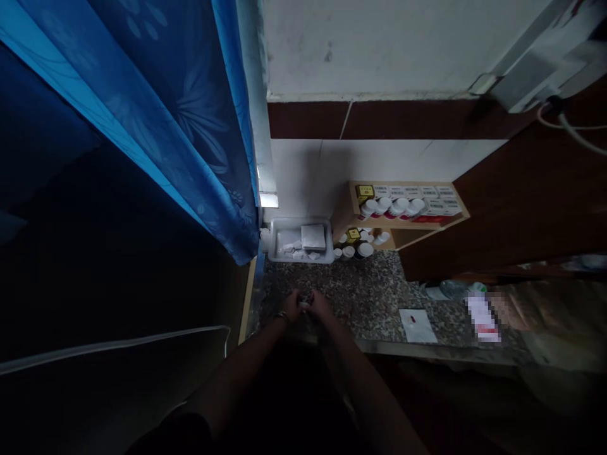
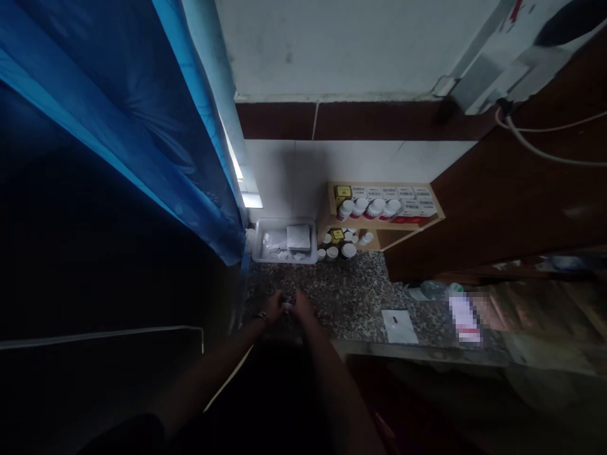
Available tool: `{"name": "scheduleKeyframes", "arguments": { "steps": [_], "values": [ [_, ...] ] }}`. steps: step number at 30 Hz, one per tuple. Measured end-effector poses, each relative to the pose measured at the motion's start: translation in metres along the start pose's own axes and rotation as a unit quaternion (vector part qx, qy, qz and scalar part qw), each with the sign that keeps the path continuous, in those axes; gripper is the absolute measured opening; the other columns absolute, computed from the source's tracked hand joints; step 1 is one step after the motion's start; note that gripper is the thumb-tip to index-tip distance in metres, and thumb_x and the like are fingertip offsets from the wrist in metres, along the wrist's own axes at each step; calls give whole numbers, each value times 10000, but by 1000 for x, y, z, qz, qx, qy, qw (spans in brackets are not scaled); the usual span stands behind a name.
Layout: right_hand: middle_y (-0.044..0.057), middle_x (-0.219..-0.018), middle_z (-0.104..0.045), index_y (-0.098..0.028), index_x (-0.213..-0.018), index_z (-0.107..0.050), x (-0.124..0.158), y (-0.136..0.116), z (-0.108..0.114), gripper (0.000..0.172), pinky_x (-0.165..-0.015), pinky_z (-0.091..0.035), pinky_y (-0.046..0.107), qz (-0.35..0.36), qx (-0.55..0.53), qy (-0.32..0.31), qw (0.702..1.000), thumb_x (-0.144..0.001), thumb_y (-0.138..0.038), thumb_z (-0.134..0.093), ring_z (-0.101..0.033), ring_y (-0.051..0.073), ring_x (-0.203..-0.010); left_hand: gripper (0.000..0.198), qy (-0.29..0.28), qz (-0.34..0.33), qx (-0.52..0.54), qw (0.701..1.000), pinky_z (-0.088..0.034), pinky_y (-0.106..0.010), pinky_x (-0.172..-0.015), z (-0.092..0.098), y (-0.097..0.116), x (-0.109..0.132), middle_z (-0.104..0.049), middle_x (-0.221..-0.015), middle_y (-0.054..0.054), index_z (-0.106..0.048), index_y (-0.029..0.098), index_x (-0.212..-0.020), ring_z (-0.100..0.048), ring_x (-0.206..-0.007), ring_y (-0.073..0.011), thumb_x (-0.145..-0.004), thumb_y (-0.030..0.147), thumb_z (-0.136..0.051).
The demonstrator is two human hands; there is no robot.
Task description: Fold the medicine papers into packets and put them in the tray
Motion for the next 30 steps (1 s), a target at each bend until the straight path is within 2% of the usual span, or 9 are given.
{"name": "scheduleKeyframes", "arguments": {
  "steps": [6, 8, 10, 13, 15, 17, 19, 24, 30],
  "values": [
    [32, -837, -640, -175, -839, -608, -1, -9, 15, 265, -589, -309, 216, -9, 53, -22, 998, -639, -291, -736, -553, 149, -731, 131, -94, 4, -74, 993, -423, -232, -665, 20, 13, -7, -670, -825, -44, -646, 154, -787, -606, -773, -168, -729, 269, -670],
    [26, -819, -642, -177, -836, -612, 3, -8, 16, 217, -604, -323, 216, 27, 41, -5, 999, -673, -285, -706, -557, 147, -736, 142, -71, -14, -86, 994, -438, -244, -708, 26, 16, -4, -667, -880, -58, -650, 153, -842, -607, -827, -181, -742, 253, -649],
    [18, -796, -644, -179, -857, -618, 9, -5, 16, 167, -620, -347, 216, 70, 16, 18, 997, -726, -278, -652, -563, 144, -729, 197, -16, -52, -87, 995, -445, -262, -782, 27, 16, 2, -646, -998, -77, -637, 150, -957, -592, -921, -188, -772, 207, -596],
    [44, -852, -663, -173, -907, -633, 21, 10, 15, 182, -690, -401, 235, 77, 2, 78, 994, -839, -270, -495, -587, 156, -778, 320, 52, -130, -106, 984, -413, -314, -917, 18, 7, 17, -586, -1168, -101, -586, 158, -1119, -537, -1072, -190, -827, 123, -458],
    [89, -1010, -659, -170, -1017, -628, 32, 14, 12, 278, -812, -409, 268, 110, 34, 131, 985, -881, -239, -396, -584, 179, -932, 424, 30, -204, -150, 967, -357, -369, -1000, 1, 0, 26, -494, -1319, -123, -494, 158, -1265, -436, -1221, -205, -854, 120, -400],
    [116, -1230, -579, -173, -1197, -559, 43, 10, 0, 367, -951, -360, 319, 186, 84, 137, 969, -883, -239, -382, -491, 204, -1154, 509, -2, -254, -219, 942, -265, -454, -1059, -16, -9, 33, -317, -1462, -122, -324, 159, -1400, -251, -1352, -233, -894, 205, -362],
    [121, -1404, -418, -179, -1345, -426, 50, 6, -17, 476, -1038, -276, 419, 231, 141, 126, 954, -885, -292, -379, -324, 237, -1312, 600, -36, -274, -266, 923, -187, -509, -1080, -30, -19, 36, -191, -1511, -116, -178, 150, -1455, -140, -1389, -246, -914, 353, -344],
    [108, -1493, -228, -167, -1435, -248, 51, 9, -46, 590, -1077, -133, 553, 223, 197, 89, 951, -896, -394, -326, -132, 258, -1389, 677, -50, -269, -294, 916, -109, -576, -1076, -39, -30, 31, -150, -1517, -106, -97, 162, -1468, -106, -1395, -266, -910, 480, -310],
    [97, -1502, -173, -184, -1446, -195, 53, 9, -45, 619, -1076, -77, 588, 219, 197, 82, 952, -894, -434, -320, -79, 266, -1397, 680, -42, -271, -291, 916, -73, -614, -1065, -33, -25, 33, -118, -1520, -102, -72, 189, -1469, -101, -1395, -272, -908, 505, -292]
  ]
}}
Point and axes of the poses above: each hand's wrist, its own x-axis away from the middle knuckle, its own z-axis out of the back of the hand, y = z × x, the point moved 5 cm from there along -x, towards the middle knuckle
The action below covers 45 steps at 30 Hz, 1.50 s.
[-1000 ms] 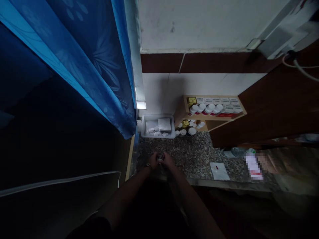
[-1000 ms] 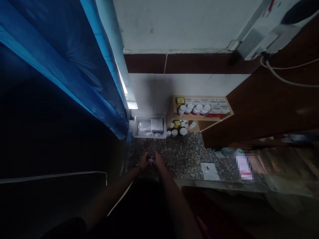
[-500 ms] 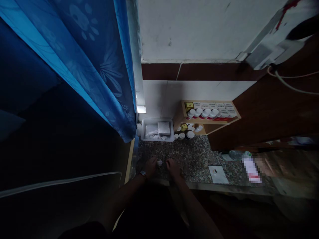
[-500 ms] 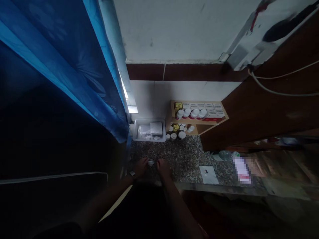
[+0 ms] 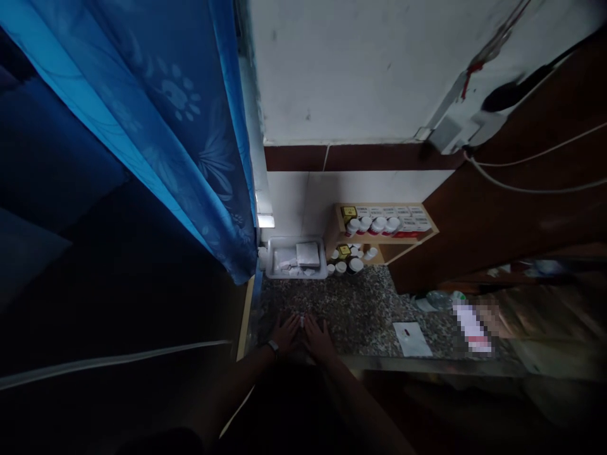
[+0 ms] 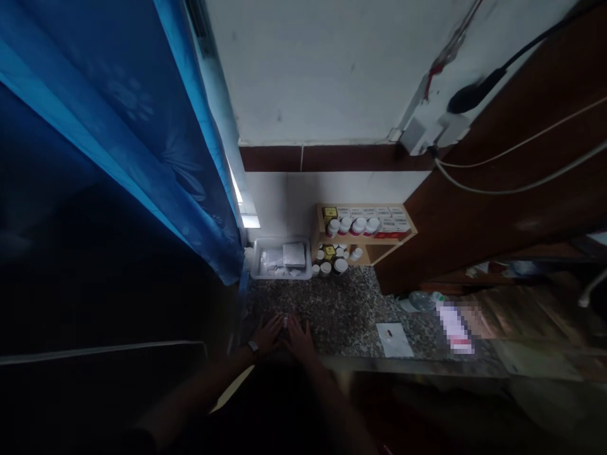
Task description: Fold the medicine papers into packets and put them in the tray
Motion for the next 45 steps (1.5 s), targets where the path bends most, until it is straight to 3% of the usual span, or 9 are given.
{"name": "scheduleKeyframes", "arguments": {
  "steps": [9, 17, 21, 26, 31, 34, 38, 42, 45],
  "values": [
    [101, -1492, -212, -205, -1431, -257, 1, -6, 9, 568, -1061, -100, 624, -9, -25, -28, 999, -900, -399, -316, -165, 269, -1382, 657, -53, 36, 62, 996, -100, -623, -1062, 19, 8, 7, -157, -1512, -128, -180, 154, -1458, -127, -1388, -296, -895, 455, -339],
    [65, -1460, -331, -259, -1379, -370, -8, -11, 36, 584, -1057, -261, 515, -71, -20, 9, 997, -831, -77, -280, -262, 209, -1355, 367, 20, 97, 88, 991, -240, -502, -1058, 64, 16, -20, -513, -1277, -147, -526, 166, -1225, -412, -1231, -277, -889, 185, -377],
    [69, -1382, -457, -256, -1298, -469, -19, -12, 47, 497, -1008, -352, 403, -127, -70, 5, 989, -853, -106, -305, -409, 195, -1262, 292, 29, 195, 115, 974, -404, -373, -897, 64, 0, -33, -572, -1133, -141, -581, 129, -1058, -520, -1079, -252, -886, 113, -346],
    [92, -1092, -624, -199, -1019, -613, -35, -5, 56, 273, -847, -426, 270, -191, -127, 29, 973, -854, -187, -396, -571, 182, -1004, 151, 50, 211, 203, 955, -397, -284, -838, 55, -16, -37, -608, -1009, -98, -593, 137, -883, -546, -970, -187, -847, 120, -448],
    [44, -899, -654, -191, -909, -591, -47, 0, 57, 172, -746, -434, 240, -173, -238, 52, 954, -811, -185, -449, -597, 167, -841, 108, 125, 262, 357, 888, -410, -221, -687, 51, -30, -37, -602, -741, -15, -545, 144, -684, -547, -734, -134, -750, 64, -517],
    [49, -912, -660, -185, -938, -584, -69, 3, 82, 202, -742, -441, 247, -152, -304, 109, 934, -809, -185, -428, -599, 172, -844, 81, 201, 265, 415, 846, -415, -204, -646, 77, -46, -43, -584, -686, 7, -542, 147, -670, -539, -690, -125, -725, 87, -543],
    [56, -998, -660, -196, -1018, -593, -127, 4, 147, 249, -779, -422, 256, -132, -269, 146, 943, -823, -207, -439, -586, 179, -912, 98, 270, 277, 377, 842, -424, -209, -659, 149, -83, -60, -628, -737, -3, -604, 157, -749, -560, -721, -131, -760, 122, -514],
    [55, -992, -669, -210, -1009, -620, -184, 5, 187, 219, -735, -390, 235, -168, -162, 95, 968, -847, -258, -480, -585, 173, -906, 140, 225, 311, 285, 878, -422, -219, -706, 204, -120, -85, -680, -877, -47, -659, 163, -845, -598, -818, -150, -785, 137, -535],
    [62, -1009, -679, -220, -988, -654, -207, 5, 182, 221, -701, -380, 228, -179, -103, 20, 978, -855, -280, -488, -598, 172, -918, 173, 143, 361, 250, 887, -425, -226, -692, 202, -134, -98, -687, -948, -105, -673, 142, -894, -621, -856, -174, -793, 135, -532]
  ]
}}
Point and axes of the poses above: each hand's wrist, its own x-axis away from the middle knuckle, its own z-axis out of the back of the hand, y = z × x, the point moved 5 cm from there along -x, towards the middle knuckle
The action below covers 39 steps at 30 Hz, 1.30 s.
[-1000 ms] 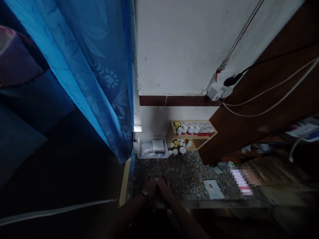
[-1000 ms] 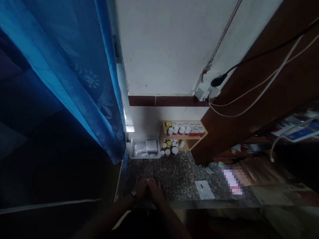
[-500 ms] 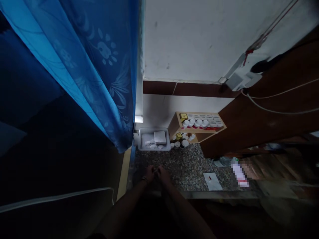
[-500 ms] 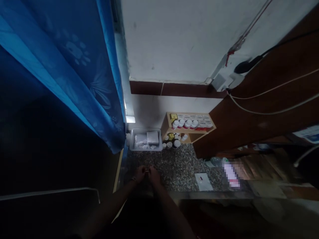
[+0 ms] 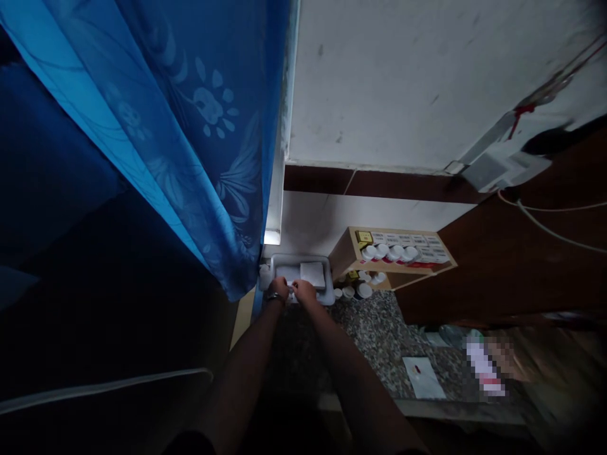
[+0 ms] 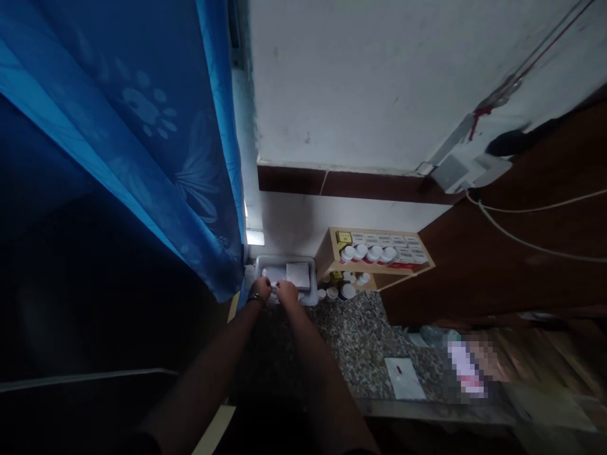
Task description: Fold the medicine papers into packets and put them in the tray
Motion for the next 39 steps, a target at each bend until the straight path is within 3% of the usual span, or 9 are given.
{"name": "scheduleKeyframes", "arguments": {
  "steps": [6, 10, 13, 15, 18, 23, 28, 33, 39],
  "values": [
    [104, -938, -702, -178, -895, -700, -16, 4, -22, 208, -654, -398, 238, -13, 29, -31, 999, -818, -254, -523, -630, 197, -849, 174, -48, 40, -63, 996, -417, -220, -648, -29, -4, -12, -685, -947, -142, -661, 115, -920, -626, -841, -180, -816, 148, -524],
    [95, -980, -694, -192, -944, -694, -15, 2, -10, 243, -713, -414, 244, -3, 21, -15, 1000, -834, -235, -482, -616, 194, -906, 152, -42, 15, -68, 997, -417, -231, -686, -19, 9, -14, -670, -959, -133, -649, 124, -903, -609, -868, -183, -822, 153, -524],
    [59, -1073, -663, -217, -1065, -648, 9, 16, 7, 292, -816, -406, 237, 38, -25, 52, 998, -863, -243, -438, -573, 173, -1000, 141, 8, -59, -36, 998, -420, -236, -727, -9, 15, 5, -643, -981, -100, -632, 152, -886, -588, -887, -176, -828, 167, -503],
    [61, -1102, -641, -209, -1097, -624, 41, 45, 16, 319, -875, -391, 240, 63, -61, 131, 988, -879, -237, -393, -547, 166, -1032, 158, 70, -137, 17, 988, -428, -239, -761, -10, 11, 29, -618, -971, -69, -614, 171, -871, -574, -875, -159, -825, 140, -465],
    [84, -1097, -618, -196, -1057, -636, 102, 119, 7, 330, -909, -383, 275, 2, -42, 184, 982, -877, -233, -362, -539, 186, -1031, 179, 93, -199, 64, 973, -449, -280, -793, -41, -4, 70, -587, -931, -56, -597, 182, -835, -558, -879, -170, -789, 108, -441],
    [157, -1181, -550, -191, -1163, -584, 201, 252, -31, 393, -861, -412, 415, -254, 33, 193, 947, -859, -333, -378, -520, 292, -1070, 227, 1, -260, 56, 964, -446, -313, -878, -118, -9, 130, -571, -1063, -79, -613, 190, -931, -547, -987, -189, -772, 116, -468],
    [205, -1215, -512, -211, -1270, -499, 261, 316, -62, 532, -763, -420, 521, -431, 18, 168, 886, -872, -497, -291, -517, 366, -1054, 275, -79, -254, -15, 964, -443, -295, -883, -143, -6, 162, -573, -1115, -75, -613, 213, -1021, -556, -1011, -177, -858, 173, -396],
    [187, -1253, -500, -228, -1300, -467, 270, 323, -77, 526, -806, -395, 581, -428, 10, 162, 889, -873, -490, -306, -491, 368, -1098, 495, -158, -336, -126, 920, -310, -450, -1042, -158, 34, 178, -352, -1427, -121, -462, 206, -1295, -320, -1297, -287, -814, 309, -514],
    [142, -1296, -494, -236, -1255, -530, 259, 282, -77, 428, -938, -301, 618, -288, 75, 143, 944, -893, -378, -350, -394, 350, -1216, 539, -222, -443, -205, 844, -267, -539, -1042, -192, 96, 195, -245, -1489, -129, -329, 180, -1398, -204, -1353, -310, -877, 297, -404]
  ]
}}
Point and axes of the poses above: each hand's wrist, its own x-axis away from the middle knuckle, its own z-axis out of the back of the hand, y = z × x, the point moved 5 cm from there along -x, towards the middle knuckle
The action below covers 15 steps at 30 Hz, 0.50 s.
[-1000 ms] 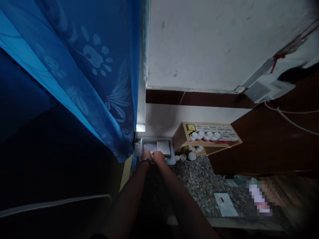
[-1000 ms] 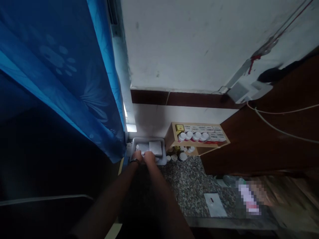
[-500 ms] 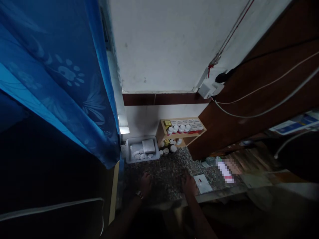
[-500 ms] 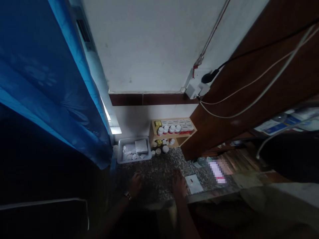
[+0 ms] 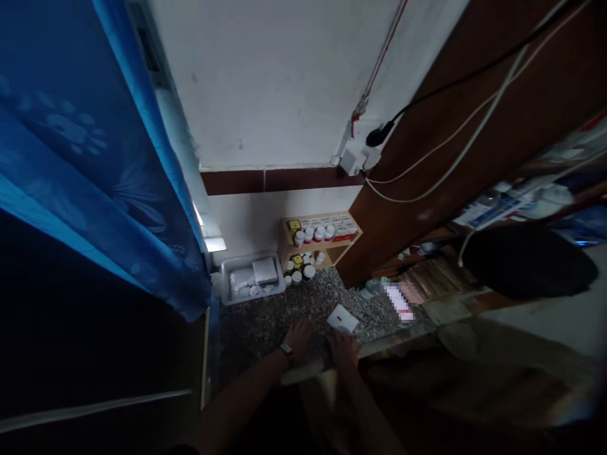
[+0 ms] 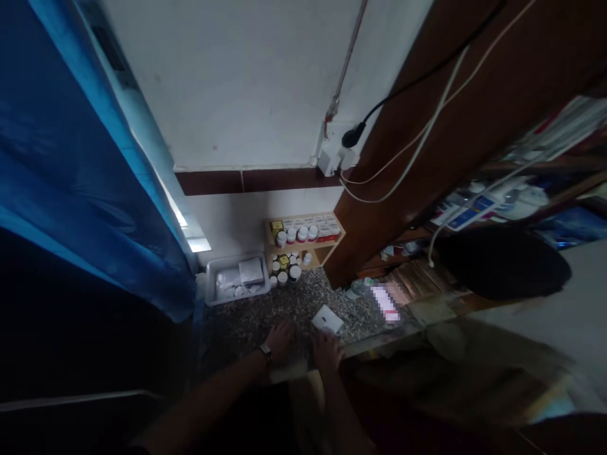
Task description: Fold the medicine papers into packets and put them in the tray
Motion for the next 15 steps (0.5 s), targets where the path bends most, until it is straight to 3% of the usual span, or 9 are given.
{"name": "scheduleKeyframes", "arguments": {
  "steps": [5, 9, 15],
  "values": [
    [136, -1327, -489, -253, -1250, -539, 20, -37, -7, 391, -1015, -231, 581, 154, 4, -19, 988, -890, -330, -407, -400, 313, -1234, 514, -6, -4, -32, 999, -275, -535, -1035, -13, -3, 4, -242, -1490, -133, -322, 169, -1401, -202, -1356, -302, -903, 290, -361],
    [120, -1356, -467, -278, -1264, -510, 39, -69, -19, 399, -1039, -162, 600, 259, -21, -44, 965, -880, -366, -450, -377, 289, -1264, 500, -7, 4, -44, 999, -265, -530, -1040, -32, -23, 30, -291, -1460, -155, -389, 172, -1358, -235, -1342, -303, -892, 349, -427],
    [128, -1340, -476, -255, -1215, -540, 57, -113, -24, 367, -1059, -118, 585, 370, -65, -62, 925, -880, -385, -468, -387, 268, -1256, 340, 31, 63, -74, 995, -338, -454, -1002, -60, -59, 70, -488, -1303, -125, -520, 197, -1239, -395, -1236, -251, -927, 240, -390]
  ]
}}
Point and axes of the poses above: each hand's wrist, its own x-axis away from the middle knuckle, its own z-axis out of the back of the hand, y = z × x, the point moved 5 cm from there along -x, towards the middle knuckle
